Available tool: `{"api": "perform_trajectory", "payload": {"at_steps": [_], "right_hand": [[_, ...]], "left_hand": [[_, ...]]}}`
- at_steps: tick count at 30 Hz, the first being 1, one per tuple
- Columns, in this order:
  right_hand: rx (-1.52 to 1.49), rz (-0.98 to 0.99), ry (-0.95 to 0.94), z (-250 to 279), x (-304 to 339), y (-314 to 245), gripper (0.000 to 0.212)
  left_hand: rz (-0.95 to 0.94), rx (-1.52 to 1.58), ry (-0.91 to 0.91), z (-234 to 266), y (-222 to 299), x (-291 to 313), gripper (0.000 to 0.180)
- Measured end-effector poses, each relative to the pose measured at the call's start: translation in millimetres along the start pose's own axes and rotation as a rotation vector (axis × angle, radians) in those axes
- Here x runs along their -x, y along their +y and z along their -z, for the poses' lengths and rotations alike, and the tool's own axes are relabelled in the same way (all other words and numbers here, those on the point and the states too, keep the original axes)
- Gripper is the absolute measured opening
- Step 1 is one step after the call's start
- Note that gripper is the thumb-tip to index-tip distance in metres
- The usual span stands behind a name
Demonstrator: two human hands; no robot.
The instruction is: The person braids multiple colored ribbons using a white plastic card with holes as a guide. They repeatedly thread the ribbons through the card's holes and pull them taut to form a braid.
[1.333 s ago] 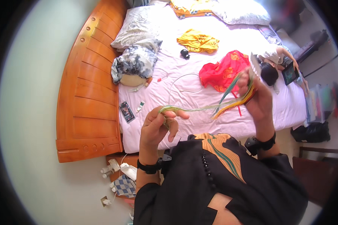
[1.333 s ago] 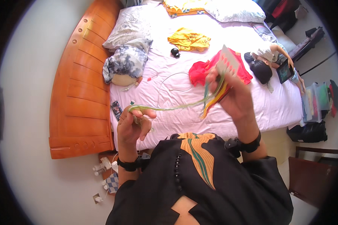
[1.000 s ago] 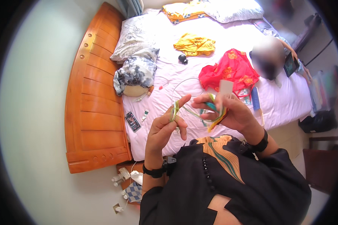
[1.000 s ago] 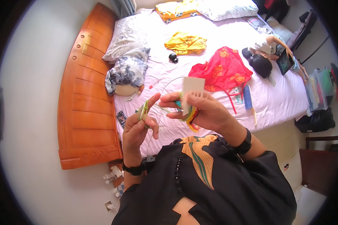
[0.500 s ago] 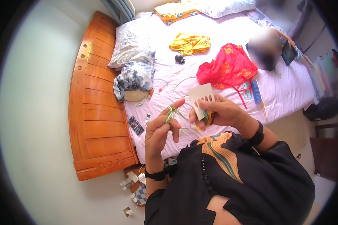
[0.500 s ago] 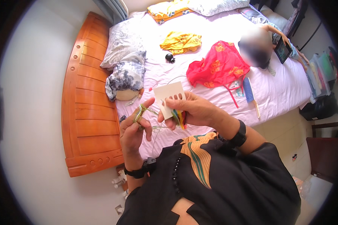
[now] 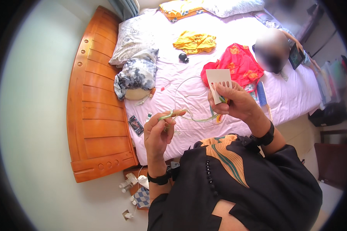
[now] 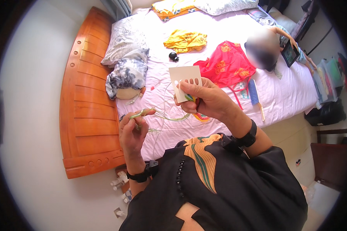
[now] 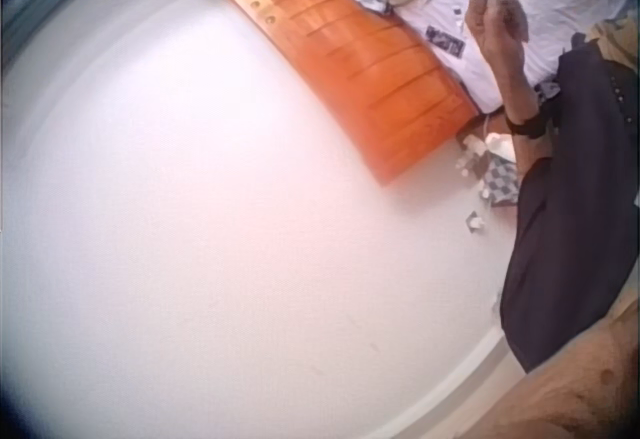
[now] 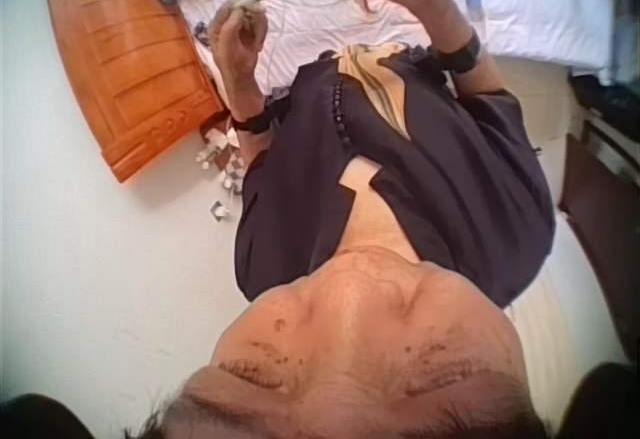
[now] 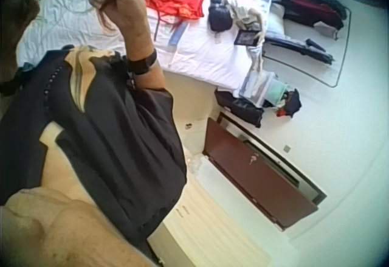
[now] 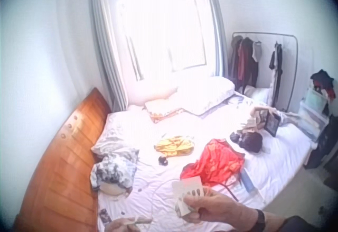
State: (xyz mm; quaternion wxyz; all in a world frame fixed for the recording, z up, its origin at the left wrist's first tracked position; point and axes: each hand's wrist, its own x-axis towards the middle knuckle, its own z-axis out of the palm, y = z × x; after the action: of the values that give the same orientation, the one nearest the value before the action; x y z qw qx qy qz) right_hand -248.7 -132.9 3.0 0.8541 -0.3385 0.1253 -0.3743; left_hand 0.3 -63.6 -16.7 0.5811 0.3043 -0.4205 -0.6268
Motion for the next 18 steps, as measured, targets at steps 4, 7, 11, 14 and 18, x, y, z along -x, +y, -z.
{"api": "perform_trajectory", "payload": {"at_steps": [4,7,11,14,18], "right_hand": [[-0.029,0.026,0.031,4.5,-0.3,-2.5,0.027],[-0.056,0.061,0.074,8.5,1.2,-8.0,0.025],[-0.075,0.118,0.117,12.0,0.4,-15.8,0.025],[-0.094,0.165,0.080,20.1,1.0,-23.2,0.024],[-0.235,0.253,0.089,23.9,5.3,-35.1,0.029]], "left_hand": [[-0.048,-0.027,0.109,-1.6,0.7,0.6,0.023],[-0.008,-0.003,0.200,8.6,-4.5,1.9,0.024],[0.024,0.140,0.196,17.2,-6.8,3.0,0.024],[0.035,0.258,0.153,31.4,-15.2,4.0,0.024],[0.042,0.372,0.129,48.4,-25.2,6.2,0.025]]}}
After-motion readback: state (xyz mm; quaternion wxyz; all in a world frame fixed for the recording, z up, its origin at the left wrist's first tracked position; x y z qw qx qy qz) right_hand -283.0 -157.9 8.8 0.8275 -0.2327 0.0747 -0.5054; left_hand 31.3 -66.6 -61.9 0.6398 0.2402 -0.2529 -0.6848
